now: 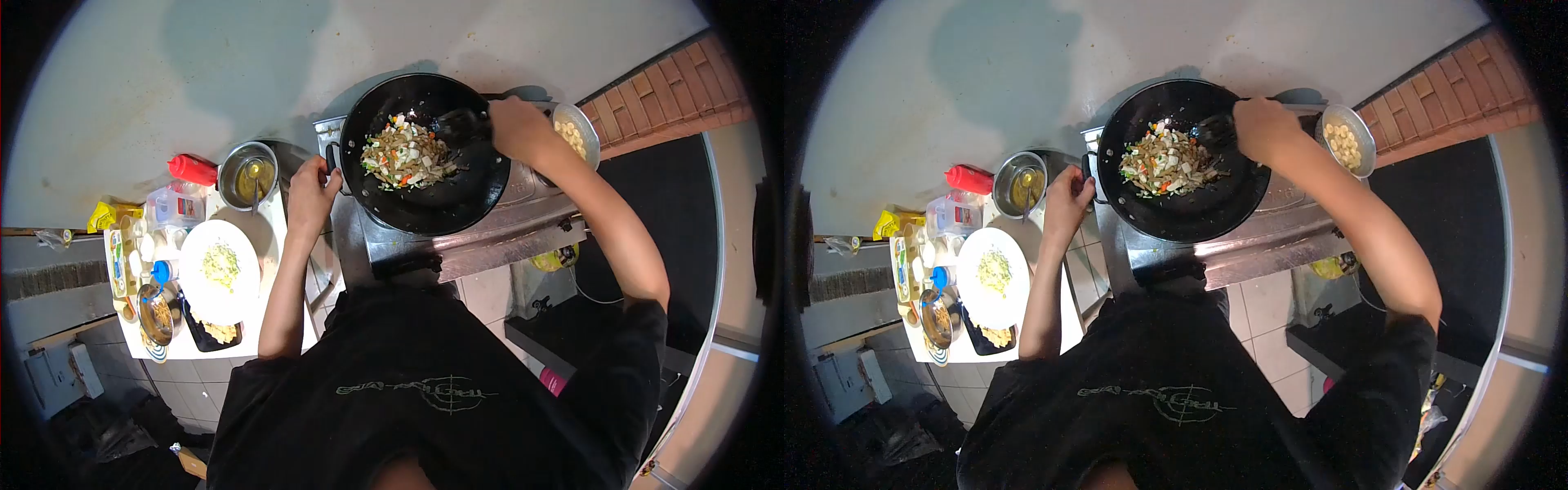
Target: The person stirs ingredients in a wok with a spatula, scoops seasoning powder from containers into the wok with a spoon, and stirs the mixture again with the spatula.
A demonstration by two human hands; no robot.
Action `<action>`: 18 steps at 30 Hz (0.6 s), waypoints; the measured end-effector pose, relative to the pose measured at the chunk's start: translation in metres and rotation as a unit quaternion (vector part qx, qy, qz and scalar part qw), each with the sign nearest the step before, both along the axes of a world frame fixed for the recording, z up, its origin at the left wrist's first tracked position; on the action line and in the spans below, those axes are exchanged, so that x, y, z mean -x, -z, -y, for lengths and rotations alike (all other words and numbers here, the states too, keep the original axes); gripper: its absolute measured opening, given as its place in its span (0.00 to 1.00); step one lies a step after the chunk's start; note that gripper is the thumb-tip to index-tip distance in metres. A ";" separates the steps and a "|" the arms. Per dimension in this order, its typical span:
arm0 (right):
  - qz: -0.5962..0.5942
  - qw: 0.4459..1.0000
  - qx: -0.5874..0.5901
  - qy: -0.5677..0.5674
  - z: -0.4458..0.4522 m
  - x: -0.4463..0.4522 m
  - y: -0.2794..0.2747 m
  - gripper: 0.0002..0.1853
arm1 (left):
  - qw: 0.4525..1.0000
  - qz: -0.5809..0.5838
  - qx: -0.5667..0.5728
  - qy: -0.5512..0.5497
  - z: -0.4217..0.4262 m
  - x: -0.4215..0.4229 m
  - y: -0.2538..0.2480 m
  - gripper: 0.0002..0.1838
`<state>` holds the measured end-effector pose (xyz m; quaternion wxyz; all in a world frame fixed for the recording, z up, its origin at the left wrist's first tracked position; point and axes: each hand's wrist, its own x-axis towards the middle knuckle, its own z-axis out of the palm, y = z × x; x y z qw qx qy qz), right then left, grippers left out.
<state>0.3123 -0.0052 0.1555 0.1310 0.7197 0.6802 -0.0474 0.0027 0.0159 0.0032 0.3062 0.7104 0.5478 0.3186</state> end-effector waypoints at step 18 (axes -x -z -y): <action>-0.126 0.945 -0.036 -0.300 -0.037 -0.019 0.050 0.12 | 1.000 0.001 -0.003 0.019 -0.014 -0.001 -0.006 0.12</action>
